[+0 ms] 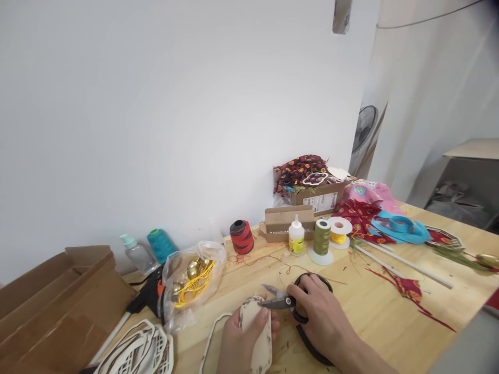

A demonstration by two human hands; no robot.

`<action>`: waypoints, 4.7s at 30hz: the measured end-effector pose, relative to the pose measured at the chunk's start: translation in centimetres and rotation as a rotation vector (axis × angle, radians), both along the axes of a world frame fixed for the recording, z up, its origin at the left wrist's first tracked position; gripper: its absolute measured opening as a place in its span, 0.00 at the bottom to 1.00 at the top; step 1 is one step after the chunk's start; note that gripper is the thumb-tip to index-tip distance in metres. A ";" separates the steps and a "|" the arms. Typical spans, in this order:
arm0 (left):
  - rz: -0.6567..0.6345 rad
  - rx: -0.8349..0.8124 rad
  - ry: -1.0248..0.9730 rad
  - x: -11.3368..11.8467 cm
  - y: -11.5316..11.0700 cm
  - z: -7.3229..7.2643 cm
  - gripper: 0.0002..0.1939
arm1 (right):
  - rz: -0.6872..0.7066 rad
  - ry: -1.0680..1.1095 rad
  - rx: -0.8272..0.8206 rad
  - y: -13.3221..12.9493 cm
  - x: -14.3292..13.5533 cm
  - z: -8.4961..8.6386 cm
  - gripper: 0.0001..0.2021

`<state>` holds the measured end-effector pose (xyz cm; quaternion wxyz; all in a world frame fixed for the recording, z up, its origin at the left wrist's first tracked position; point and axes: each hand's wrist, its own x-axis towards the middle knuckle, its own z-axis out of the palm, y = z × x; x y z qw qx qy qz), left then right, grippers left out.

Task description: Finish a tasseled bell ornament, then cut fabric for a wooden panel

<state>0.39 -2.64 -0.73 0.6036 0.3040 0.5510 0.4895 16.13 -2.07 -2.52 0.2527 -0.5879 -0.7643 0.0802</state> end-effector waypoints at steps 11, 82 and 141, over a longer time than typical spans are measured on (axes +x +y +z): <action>-0.007 -0.009 0.024 -0.9 0.3 -0.1 0.25 | 0.134 -0.097 0.021 1.3 1.4 0.8 0.08; 0.023 0.042 0.201 0.7 0.2 0.4 0.17 | 0.012 -0.066 0.019 1.0 0.7 -0.1 0.11; -0.006 0.134 0.086 1.2 -0.4 -1.5 0.22 | 0.004 0.064 -0.060 0.1 -1.4 0.2 0.11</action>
